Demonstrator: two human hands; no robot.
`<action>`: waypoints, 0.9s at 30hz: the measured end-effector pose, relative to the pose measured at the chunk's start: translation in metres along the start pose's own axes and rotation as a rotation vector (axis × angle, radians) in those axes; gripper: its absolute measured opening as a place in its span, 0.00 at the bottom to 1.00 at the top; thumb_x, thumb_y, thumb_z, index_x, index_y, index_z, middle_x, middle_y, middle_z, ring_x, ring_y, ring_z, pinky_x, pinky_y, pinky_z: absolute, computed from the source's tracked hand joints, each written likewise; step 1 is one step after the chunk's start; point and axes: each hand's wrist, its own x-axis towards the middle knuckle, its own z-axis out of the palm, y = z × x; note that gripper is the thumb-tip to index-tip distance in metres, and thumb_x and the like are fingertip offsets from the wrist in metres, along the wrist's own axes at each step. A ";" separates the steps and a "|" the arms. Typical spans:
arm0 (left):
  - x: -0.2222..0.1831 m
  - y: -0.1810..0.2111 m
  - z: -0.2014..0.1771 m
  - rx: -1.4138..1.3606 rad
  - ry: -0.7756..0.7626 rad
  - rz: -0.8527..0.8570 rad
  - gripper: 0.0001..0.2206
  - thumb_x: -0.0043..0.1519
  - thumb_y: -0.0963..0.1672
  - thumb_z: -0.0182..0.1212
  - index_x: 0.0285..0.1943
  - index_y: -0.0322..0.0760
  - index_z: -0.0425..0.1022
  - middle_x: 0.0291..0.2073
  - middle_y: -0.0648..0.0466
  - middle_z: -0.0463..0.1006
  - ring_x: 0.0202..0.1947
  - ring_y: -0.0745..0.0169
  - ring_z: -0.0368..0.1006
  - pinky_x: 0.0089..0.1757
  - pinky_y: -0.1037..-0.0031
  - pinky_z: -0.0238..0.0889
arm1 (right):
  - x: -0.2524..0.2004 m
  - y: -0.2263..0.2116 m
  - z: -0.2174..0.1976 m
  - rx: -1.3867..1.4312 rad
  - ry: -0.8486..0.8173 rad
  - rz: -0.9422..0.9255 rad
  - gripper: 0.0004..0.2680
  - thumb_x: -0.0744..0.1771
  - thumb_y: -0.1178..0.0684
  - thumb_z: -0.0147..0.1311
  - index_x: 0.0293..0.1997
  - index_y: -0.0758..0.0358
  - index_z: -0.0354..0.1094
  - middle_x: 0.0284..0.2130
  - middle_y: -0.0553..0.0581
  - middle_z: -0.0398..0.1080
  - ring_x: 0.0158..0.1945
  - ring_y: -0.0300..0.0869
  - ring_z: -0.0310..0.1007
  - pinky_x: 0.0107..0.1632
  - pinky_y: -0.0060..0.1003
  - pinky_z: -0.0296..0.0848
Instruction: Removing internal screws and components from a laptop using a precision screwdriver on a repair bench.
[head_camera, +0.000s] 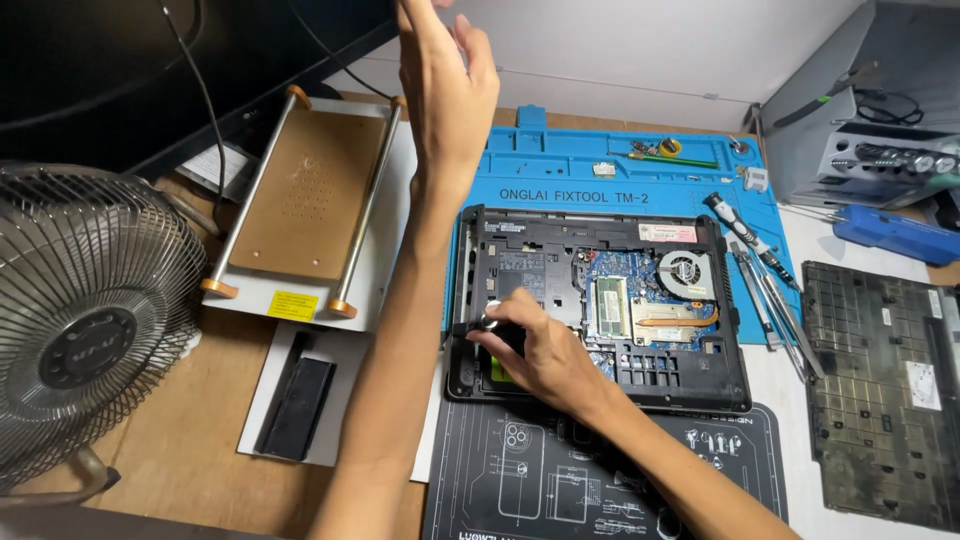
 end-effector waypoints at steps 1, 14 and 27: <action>0.004 -0.003 0.001 -0.004 0.002 0.006 0.09 0.64 0.36 0.47 0.51 0.36 0.57 0.39 0.45 0.66 0.35 0.45 0.68 0.37 0.61 0.63 | 0.001 0.000 0.000 -0.005 0.003 -0.004 0.24 0.69 0.64 0.61 0.63 0.57 0.40 0.33 0.55 0.61 0.29 0.42 0.60 0.29 0.35 0.65; 0.010 -0.022 0.012 0.019 0.021 0.036 0.08 0.63 0.35 0.46 0.48 0.36 0.58 0.36 0.46 0.63 0.33 0.45 0.61 0.36 0.62 0.59 | 0.000 0.001 0.001 -0.009 -0.021 0.016 0.25 0.69 0.62 0.61 0.65 0.56 0.40 0.34 0.57 0.62 0.27 0.42 0.61 0.27 0.35 0.69; 0.007 -0.019 0.013 0.023 0.002 0.019 0.08 0.64 0.36 0.46 0.49 0.36 0.57 0.36 0.47 0.62 0.32 0.46 0.58 0.34 0.62 0.58 | 0.000 0.000 0.000 -0.017 -0.014 0.001 0.25 0.69 0.64 0.61 0.64 0.56 0.40 0.34 0.56 0.61 0.28 0.42 0.61 0.26 0.35 0.66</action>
